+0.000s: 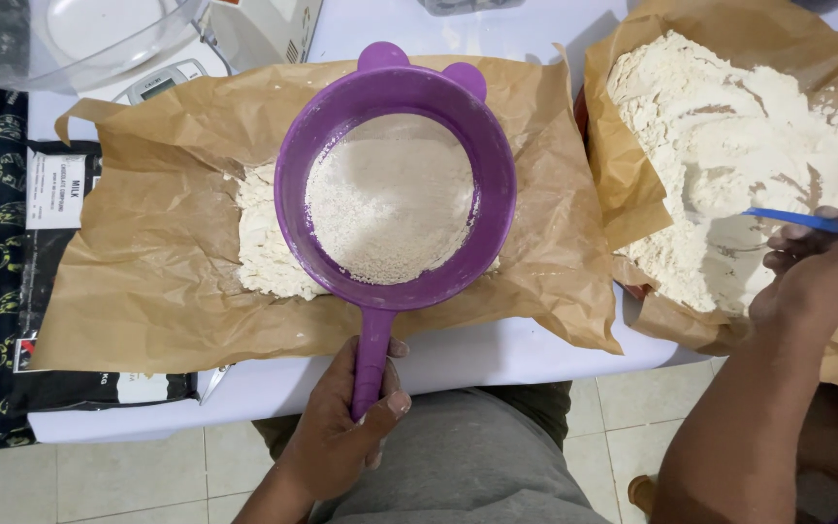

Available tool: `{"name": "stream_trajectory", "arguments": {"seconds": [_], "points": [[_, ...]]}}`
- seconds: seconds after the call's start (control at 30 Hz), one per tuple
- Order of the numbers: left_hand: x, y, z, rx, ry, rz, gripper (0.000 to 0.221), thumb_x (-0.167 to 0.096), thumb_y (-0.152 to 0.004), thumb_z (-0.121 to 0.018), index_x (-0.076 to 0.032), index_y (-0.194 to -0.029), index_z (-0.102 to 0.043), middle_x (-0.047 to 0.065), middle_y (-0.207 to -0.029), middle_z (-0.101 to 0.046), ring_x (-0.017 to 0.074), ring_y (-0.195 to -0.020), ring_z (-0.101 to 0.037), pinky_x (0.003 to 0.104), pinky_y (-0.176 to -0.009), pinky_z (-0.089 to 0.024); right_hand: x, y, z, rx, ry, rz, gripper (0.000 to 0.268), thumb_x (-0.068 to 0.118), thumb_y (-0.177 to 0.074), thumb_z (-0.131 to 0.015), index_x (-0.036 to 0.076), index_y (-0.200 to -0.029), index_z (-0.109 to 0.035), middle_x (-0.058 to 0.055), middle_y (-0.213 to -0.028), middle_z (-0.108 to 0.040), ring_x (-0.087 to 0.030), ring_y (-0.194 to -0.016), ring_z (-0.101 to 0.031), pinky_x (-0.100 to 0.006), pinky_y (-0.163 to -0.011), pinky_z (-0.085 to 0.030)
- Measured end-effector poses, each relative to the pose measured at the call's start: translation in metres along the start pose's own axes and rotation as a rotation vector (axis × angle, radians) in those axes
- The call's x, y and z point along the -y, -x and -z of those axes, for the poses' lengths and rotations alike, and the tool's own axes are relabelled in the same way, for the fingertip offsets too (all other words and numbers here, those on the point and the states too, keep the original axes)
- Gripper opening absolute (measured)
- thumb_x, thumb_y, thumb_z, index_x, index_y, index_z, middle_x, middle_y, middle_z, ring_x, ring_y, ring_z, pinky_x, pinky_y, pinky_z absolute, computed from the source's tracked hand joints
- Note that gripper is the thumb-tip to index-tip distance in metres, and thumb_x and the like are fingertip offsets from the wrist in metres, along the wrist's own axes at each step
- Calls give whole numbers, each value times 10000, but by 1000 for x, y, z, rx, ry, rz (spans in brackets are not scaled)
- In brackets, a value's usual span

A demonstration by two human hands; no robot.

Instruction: Sifting flour from a parchment-lined tray into another container using a spoon and a handheld sifter.

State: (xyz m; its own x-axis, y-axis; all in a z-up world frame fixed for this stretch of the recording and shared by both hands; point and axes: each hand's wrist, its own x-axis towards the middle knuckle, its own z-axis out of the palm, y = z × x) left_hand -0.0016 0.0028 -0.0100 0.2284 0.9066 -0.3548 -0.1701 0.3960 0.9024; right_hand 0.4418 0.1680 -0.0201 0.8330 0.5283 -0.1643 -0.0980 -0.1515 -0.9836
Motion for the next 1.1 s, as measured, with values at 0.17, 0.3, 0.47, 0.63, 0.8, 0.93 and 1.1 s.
{"name": "stream_trajectory", "arguments": {"seconds": [0.17,0.3,0.47,0.63,0.8,0.93,1.1], "points": [[4,0,2,20,33,-16,392,-170,-940,-642,-39,-1291,-523,14,-756,-512,104,-369,-419,259,-315,-405,-8,4,2,-3,-1,46,220,331,-970,-387,205,-971,-567,57,-724,-585,-59,-618,-526,-231,-583,-320],[1,1,1,16,17,-14,390,-194,-940,-645,-41,-1281,-531,24,-758,-531,117,-365,-439,261,-324,-416,-22,-15,8,-49,37,154,173,346,-938,-473,222,-992,-580,68,-768,-650,-38,-630,-573,-199,-554,-378],[4,2,-1,41,103,75,343,-216,-1024,-487,-95,-1343,-519,49,-670,-467,124,-408,-396,271,-342,-400,-20,-8,8,-60,52,141,142,331,-939,-471,231,-969,-568,74,-755,-618,-40,-637,-542,-213,-569,-359],[7,2,-4,83,107,101,393,-271,-1026,-477,-88,-1372,-502,39,-705,-446,110,-539,-430,261,-365,-454,-35,-26,16,-62,7,98,95,322,-955,-492,244,-945,-547,85,-752,-592,-34,-651,-525,-217,-574,-327],[8,2,-9,70,141,167,386,-224,-1022,-494,-104,-1388,-515,34,-766,-458,115,-547,-446,262,-347,-419,-51,-43,28,-58,56,164,173,299,-943,-452,221,-1018,-588,72,-812,-643,-44,-669,-539,-210,-564,-357],[6,1,-13,102,144,207,367,-255,-1031,-486,-105,-1366,-509,29,-759,-457,108,-525,-412,256,-367,-410,-64,-73,42,-145,188,88,327,398,-914,-406,229,-779,-652,72,-746,-636,-42,-583,-490,-179,-580,-372],[10,2,-19,118,139,111,352,-258,-1035,-487,-82,-1340,-503,44,-723,-476,119,-445,-398,256,-360,-412,-129,-178,116,85,569,196,259,227,-936,-496,339,-1155,-580,107,-1011,-450,-85,-962,-449,-328,-927,-437]]}}
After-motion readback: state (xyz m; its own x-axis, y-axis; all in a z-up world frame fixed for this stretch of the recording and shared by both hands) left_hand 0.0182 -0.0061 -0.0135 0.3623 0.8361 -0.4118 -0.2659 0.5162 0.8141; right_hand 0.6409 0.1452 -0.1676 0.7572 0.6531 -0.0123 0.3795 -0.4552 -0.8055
